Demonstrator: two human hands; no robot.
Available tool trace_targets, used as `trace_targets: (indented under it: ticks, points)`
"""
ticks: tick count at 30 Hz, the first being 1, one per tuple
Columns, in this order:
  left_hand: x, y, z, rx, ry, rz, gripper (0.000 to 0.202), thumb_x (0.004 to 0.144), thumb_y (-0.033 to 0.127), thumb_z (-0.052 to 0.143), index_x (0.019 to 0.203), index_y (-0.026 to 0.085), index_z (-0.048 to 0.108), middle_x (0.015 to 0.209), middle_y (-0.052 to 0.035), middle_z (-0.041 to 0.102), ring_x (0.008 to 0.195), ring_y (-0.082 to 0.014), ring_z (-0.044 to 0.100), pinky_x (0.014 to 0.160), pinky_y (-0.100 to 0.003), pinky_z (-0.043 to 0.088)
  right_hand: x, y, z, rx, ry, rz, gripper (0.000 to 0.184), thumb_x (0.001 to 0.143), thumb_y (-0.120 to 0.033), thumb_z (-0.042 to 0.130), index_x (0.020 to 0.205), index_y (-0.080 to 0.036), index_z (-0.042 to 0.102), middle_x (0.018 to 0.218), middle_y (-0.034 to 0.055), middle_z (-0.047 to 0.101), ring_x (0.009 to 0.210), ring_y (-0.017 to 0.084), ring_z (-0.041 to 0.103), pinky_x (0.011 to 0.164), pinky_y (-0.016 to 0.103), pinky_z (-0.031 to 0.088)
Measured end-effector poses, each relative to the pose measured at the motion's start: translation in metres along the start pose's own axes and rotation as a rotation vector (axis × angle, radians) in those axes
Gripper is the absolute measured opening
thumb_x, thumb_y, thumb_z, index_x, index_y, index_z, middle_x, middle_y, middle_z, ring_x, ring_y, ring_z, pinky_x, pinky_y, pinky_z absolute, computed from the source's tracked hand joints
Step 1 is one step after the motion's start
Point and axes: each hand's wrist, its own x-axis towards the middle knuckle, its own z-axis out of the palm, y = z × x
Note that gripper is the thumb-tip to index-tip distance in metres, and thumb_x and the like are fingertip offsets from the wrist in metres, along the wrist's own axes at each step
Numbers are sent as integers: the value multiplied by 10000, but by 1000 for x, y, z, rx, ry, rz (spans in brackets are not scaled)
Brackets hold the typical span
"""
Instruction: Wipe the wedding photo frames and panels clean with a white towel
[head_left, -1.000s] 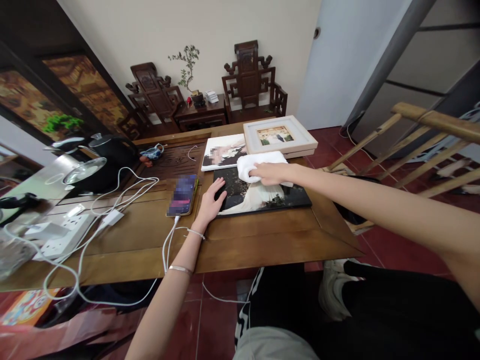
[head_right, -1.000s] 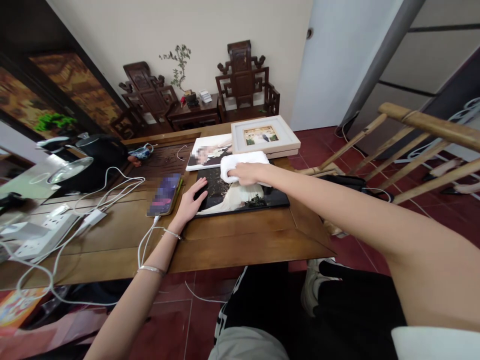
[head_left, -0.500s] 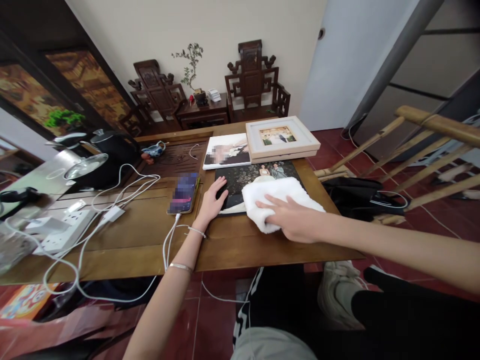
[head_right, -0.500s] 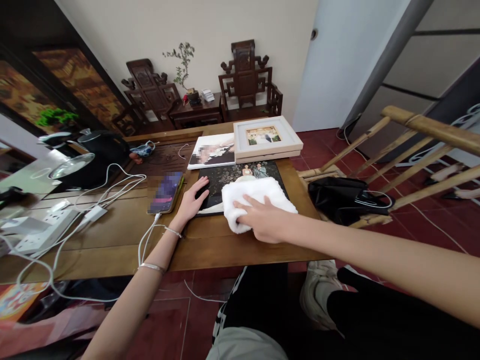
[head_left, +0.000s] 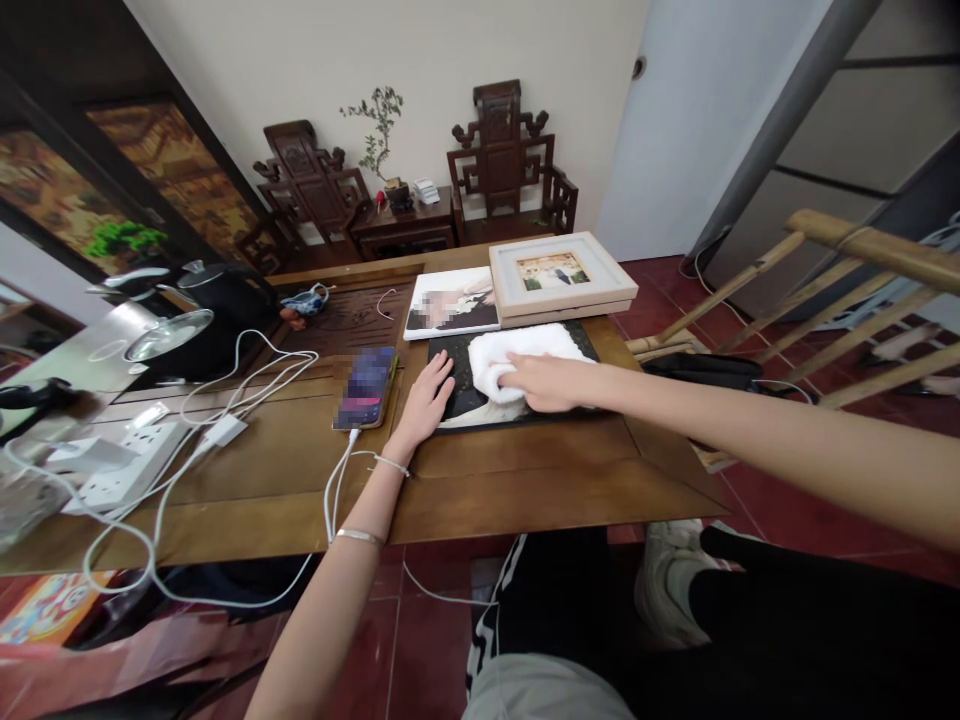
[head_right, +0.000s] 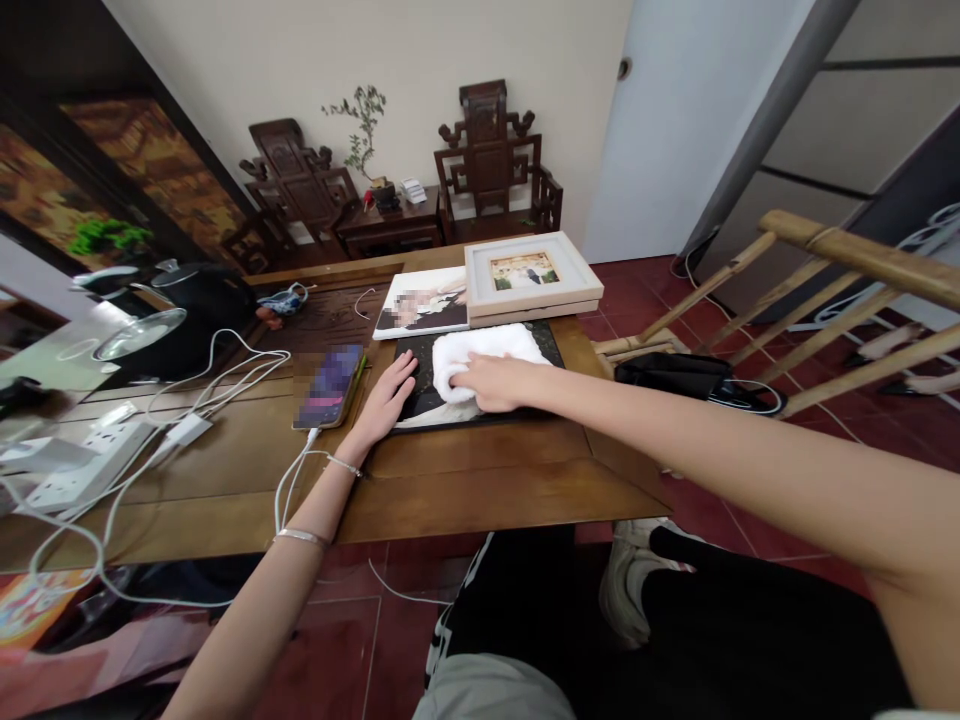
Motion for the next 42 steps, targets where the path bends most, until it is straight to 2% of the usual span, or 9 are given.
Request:
trace_targets:
  ticks: [4,11,15,18,21,27,32,37,42]
  points:
    - [1,-4,1,7,-19,-9,502,985,434,428,1414,194,529,1580,-91,385,1489,-238,310,1239,-464,214,34,15,-15,-56,6,8,516,861,-70,412,1351,-170,535,1251,225,567,995,306,639,760,382,477]
    - [1,-8,1,-11,-26,6,513,978,411,433,1435,192,506,1578,-85,386,1494,-230,299,1245,-454,201,47,16,-19,-83,44,18,510,866,-68,401,1349,-158,537,1198,223,596,958,302,637,724,375,472]
    - [1,-9,2,-31,-15,-5,487,973,395,443,1421,223,523,1567,-66,412,1486,-228,318,1244,-460,205,30,-1,-11,-47,39,18,508,832,-31,404,1287,-173,579,1312,224,556,1176,355,558,807,438,512]
    - [1,-9,3,-27,-9,-1,487,970,367,432,1420,204,524,1564,-82,416,1486,-227,319,1245,-452,205,8,-18,-2,-36,22,-28,585,791,17,391,1312,-190,561,1552,180,372,1414,393,324,936,584,487]
    - [0,-8,3,-18,-7,0,487,965,337,426,1420,194,523,1562,-94,418,1482,-231,327,1241,-458,213,-18,-35,7,-19,-25,-35,687,766,53,372,1390,-200,508,1646,130,201,1494,401,140,1010,710,395]
    - [0,-10,4,-27,16,-4,479,954,328,447,1414,231,533,1554,-62,435,1469,-228,352,1234,-462,232,-56,-61,21,10,-50,-69,650,764,30,394,1349,-199,560,1641,125,209,1495,419,113,1001,748,382]
    - [1,-11,5,-22,20,2,483,948,324,442,1410,224,539,1549,-65,443,1467,-230,357,1235,-460,236,-57,-61,19,46,-78,-87,679,760,39,384,1367,-217,546,1643,99,212,1497,404,132,999,744,394]
    - [1,-8,2,4,-12,18,505,952,321,419,1411,142,528,1549,-136,426,1470,-257,349,1234,-479,228,-28,-44,8,51,-29,-82,663,776,34,382,1367,-221,544,1610,122,308,1490,368,196,1012,669,429]
    - [2,-9,3,-9,-7,9,478,947,318,449,1407,219,531,1553,-80,437,1472,-245,346,1235,-483,222,14,-23,-12,5,-7,-18,543,842,-53,415,1348,-187,562,1332,223,568,1170,356,601,829,453,526]
